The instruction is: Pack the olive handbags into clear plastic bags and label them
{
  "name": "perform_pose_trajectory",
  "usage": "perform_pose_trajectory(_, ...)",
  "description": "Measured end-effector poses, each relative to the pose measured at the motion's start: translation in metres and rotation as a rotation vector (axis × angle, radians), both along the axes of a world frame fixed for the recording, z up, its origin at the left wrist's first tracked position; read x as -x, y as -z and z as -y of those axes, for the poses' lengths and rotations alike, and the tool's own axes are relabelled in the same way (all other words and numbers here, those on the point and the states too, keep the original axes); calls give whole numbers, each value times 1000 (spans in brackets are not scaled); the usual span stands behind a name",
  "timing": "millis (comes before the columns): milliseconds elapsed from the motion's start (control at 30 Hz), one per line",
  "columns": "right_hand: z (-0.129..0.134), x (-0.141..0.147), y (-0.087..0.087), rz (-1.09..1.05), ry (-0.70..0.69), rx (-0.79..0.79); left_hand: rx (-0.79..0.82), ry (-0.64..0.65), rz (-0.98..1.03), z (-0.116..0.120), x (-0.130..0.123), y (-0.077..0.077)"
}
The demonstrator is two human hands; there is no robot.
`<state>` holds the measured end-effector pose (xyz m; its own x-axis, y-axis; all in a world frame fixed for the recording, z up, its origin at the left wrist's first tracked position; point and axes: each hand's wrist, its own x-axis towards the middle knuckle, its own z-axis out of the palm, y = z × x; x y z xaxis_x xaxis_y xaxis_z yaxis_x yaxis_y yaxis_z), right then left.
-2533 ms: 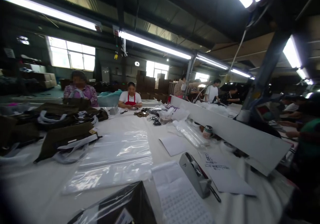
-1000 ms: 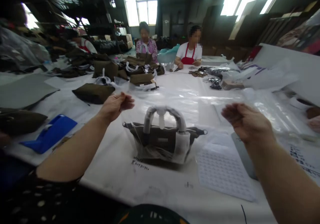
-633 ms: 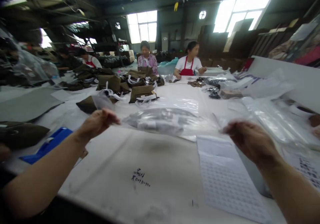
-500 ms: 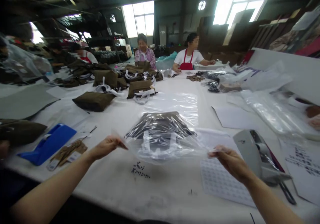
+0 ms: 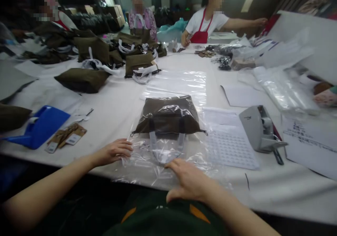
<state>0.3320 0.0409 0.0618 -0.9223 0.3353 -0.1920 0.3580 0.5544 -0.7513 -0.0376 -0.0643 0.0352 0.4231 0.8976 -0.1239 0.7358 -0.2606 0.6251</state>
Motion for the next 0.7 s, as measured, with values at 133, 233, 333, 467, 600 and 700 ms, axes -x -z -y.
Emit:
perform_pose_trajectory(133,57,43,65,137,71,-288,-29,-33,3,-5,-6,-8)
perform_pose_trajectory(233,61,44,88,98,177,-333,-143,-131,86,-15,-18,-17)
perform_pose_trajectory(333,55,38,88,5,363,-55,-276,-277,128,-37,-34,-27)
perform_pose_trajectory(467,57,39,93,4,683,556,-406,-452,-30,-77,-63,-33)
perform_pose_trajectory(600,63,50,107,73,736,710,-489,-646,-178,-108,-96,-17)
perform_pose_trajectory(700,63,57,114,101,757,734,-517,-798,-167,-113,-125,7)
